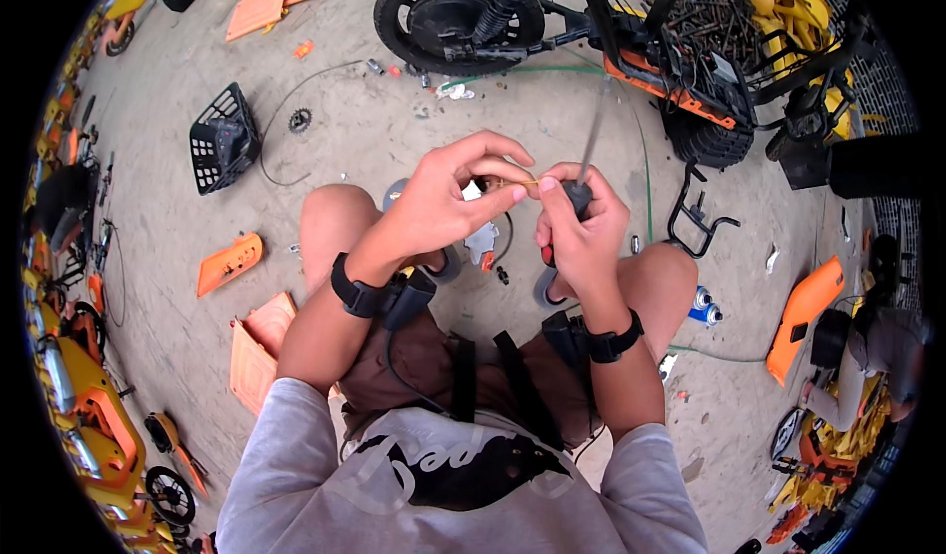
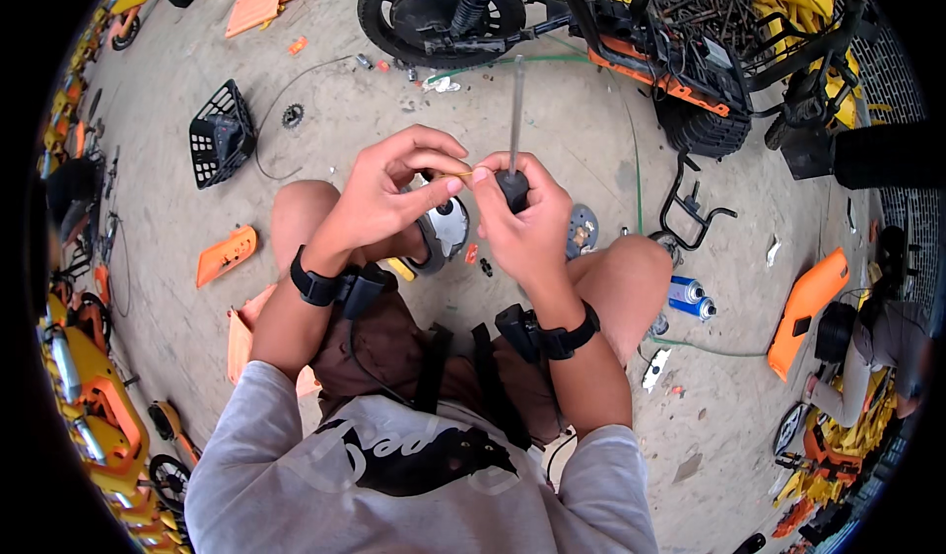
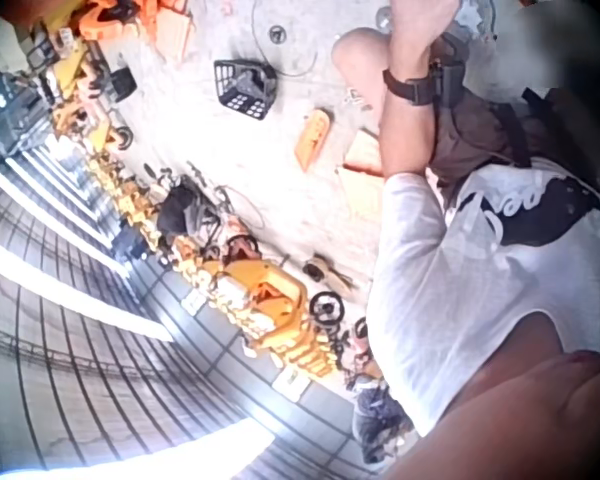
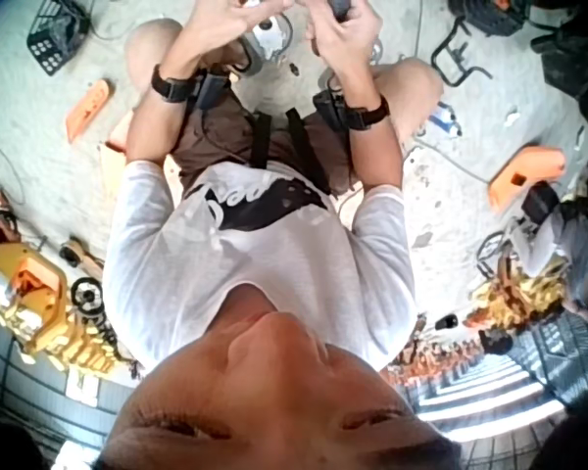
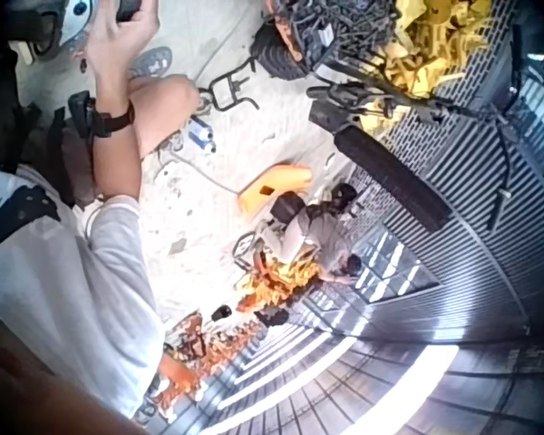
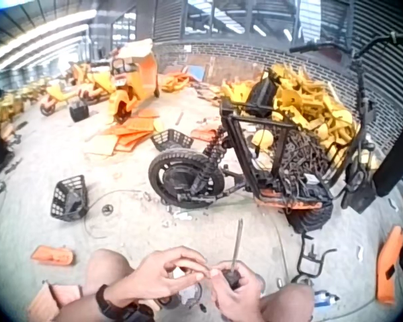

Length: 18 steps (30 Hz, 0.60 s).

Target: The person uses a screwdriver to disassemble a small electronic housing component, removing screws and separating the internal parts while sitting in a workspace.

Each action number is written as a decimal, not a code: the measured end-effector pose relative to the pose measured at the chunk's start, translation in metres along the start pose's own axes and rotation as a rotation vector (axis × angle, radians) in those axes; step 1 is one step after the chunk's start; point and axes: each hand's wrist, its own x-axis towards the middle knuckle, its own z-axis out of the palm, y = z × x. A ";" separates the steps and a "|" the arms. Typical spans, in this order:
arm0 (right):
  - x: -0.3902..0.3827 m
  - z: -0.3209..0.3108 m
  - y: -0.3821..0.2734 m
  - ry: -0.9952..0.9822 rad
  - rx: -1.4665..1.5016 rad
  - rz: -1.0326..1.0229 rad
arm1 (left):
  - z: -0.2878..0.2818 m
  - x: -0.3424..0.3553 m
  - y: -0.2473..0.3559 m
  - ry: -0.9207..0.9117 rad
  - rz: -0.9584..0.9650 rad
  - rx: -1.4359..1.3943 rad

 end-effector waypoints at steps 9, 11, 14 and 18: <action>-0.001 -0.011 -0.005 0.012 0.246 -0.069 | 0.004 0.002 -0.002 -0.062 -0.053 -0.030; -0.002 -0.009 -0.004 0.019 0.199 -0.054 | 0.007 0.001 -0.001 -0.031 -0.035 0.030; -0.002 -0.010 -0.001 0.006 0.141 -0.098 | 0.010 0.000 -0.003 0.027 0.010 0.088; -0.001 -0.011 0.000 0.019 0.129 -0.102 | 0.012 0.002 -0.007 0.117 0.048 0.102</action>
